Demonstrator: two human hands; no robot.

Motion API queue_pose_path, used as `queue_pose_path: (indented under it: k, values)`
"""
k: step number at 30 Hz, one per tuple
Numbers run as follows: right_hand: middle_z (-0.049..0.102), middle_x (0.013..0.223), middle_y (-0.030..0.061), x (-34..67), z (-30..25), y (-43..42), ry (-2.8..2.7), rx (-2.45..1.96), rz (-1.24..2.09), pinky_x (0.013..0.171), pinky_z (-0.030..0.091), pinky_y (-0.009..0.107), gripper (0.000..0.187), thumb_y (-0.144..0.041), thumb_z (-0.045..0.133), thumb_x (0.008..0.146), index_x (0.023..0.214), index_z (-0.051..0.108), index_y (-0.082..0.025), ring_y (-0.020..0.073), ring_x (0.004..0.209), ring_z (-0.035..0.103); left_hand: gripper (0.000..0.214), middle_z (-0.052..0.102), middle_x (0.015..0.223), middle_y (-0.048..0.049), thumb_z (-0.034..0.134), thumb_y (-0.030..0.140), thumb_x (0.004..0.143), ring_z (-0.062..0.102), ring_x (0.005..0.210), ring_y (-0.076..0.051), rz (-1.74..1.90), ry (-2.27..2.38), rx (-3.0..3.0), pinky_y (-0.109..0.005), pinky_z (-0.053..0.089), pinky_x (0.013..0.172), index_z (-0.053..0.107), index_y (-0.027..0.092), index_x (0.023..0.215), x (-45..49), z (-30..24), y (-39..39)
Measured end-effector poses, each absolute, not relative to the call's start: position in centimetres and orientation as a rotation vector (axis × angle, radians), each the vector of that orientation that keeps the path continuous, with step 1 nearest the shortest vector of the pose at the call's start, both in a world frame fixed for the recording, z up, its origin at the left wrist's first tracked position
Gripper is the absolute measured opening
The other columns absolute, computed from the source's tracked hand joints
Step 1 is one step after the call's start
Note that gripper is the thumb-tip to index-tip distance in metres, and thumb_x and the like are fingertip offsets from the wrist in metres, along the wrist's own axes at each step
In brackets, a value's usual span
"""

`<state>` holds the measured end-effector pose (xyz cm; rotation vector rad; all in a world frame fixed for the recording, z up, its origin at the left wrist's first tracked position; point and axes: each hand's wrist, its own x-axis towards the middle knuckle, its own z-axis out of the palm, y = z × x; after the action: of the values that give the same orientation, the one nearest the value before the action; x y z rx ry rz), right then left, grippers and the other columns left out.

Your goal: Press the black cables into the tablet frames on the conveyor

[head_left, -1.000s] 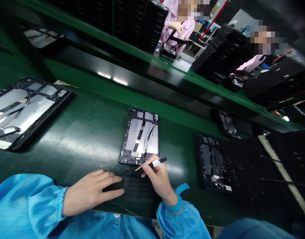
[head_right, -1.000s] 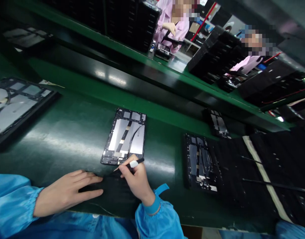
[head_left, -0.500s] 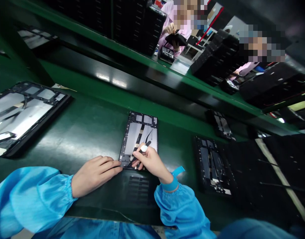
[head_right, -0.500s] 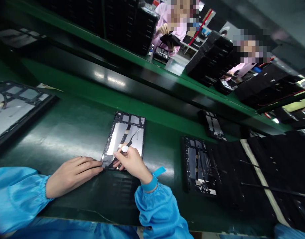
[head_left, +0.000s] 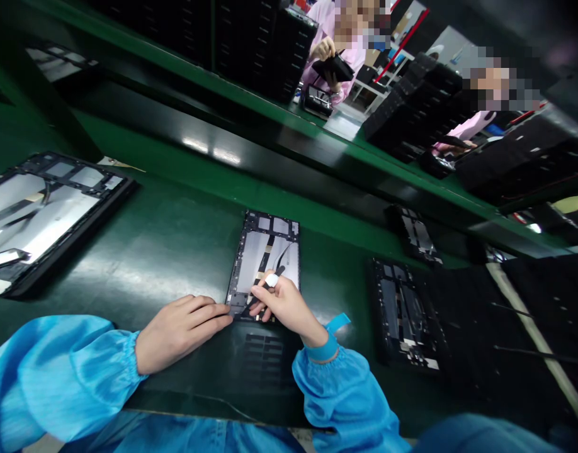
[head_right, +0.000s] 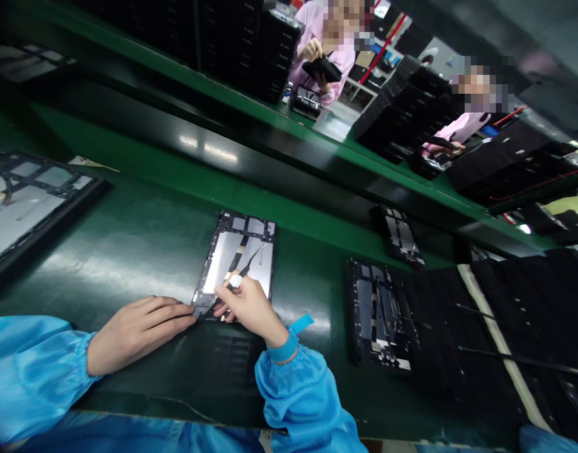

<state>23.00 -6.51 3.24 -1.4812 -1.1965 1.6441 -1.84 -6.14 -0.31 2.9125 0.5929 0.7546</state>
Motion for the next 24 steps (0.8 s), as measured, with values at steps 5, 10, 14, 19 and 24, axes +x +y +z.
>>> queue_pose_path:
  k: [5,10,14,19,24]
  values:
    - [0.067,0.058,-0.0017,22.9,3.1,-6.5,-1.186,-1.475,1.643,0.038,0.05,0.017,0.038,-0.053,0.074,0.079,0.08,0.054,-0.021,0.0209,0.057,0.076,0.03,0.072,0.115,-0.0045,0.036,0.014,0.108,0.061,0.1,-0.018,0.779,0.582,2.89,-0.03,0.044,0.087,0.063,0.018,0.122,-1.7,0.0,-6.1]
    - [0.068,0.059,-0.0009,22.9,3.2,-6.5,-1.193,-1.498,1.635,0.038,0.05,0.018,0.038,-0.053,0.072,0.08,0.08,0.053,-0.021,0.0214,0.058,0.076,0.03,0.072,0.116,-0.0046,0.036,0.015,0.108,0.06,0.101,-0.019,0.769,0.595,2.91,-0.031,0.044,0.087,0.063,0.019,0.123,-1.8,-0.4,-6.1]
    - [0.068,0.059,-0.0007,22.8,3.3,-6.5,-1.2,-1.502,1.63,0.039,0.05,0.018,0.038,-0.055,0.072,0.079,0.08,0.054,-0.021,0.0209,0.057,0.076,0.037,0.07,0.119,-0.0052,0.036,0.009,0.105,0.06,0.102,-0.02,0.749,0.587,2.989,-0.031,0.044,0.087,0.06,0.021,0.13,-1.9,-0.6,-6.4]
    - [0.067,0.057,-0.0017,23.0,3.2,-6.6,-1.163,-1.488,1.607,0.038,0.05,0.018,0.04,-0.055,0.074,0.077,0.079,0.053,-0.021,0.0203,0.056,0.074,0.047,0.069,0.122,-0.0065,0.035,0.003,0.101,0.06,0.104,-0.023,0.632,0.606,3.125,-0.033,0.044,0.084,0.056,0.02,0.139,-1.9,-0.6,-6.8]
    - [0.066,0.058,-0.0019,24.3,2.8,-8.5,-1.084,-1.496,1.359,0.041,0.05,0.018,0.032,-0.049,0.072,0.081,0.079,0.057,-0.021,0.0176,0.055,0.072,0.046,0.068,0.122,-0.0076,0.036,0.005,0.102,0.06,0.107,-0.023,0.583,0.626,3.105,-0.034,0.045,0.088,0.055,0.022,0.14,-1.8,-0.9,-6.8]
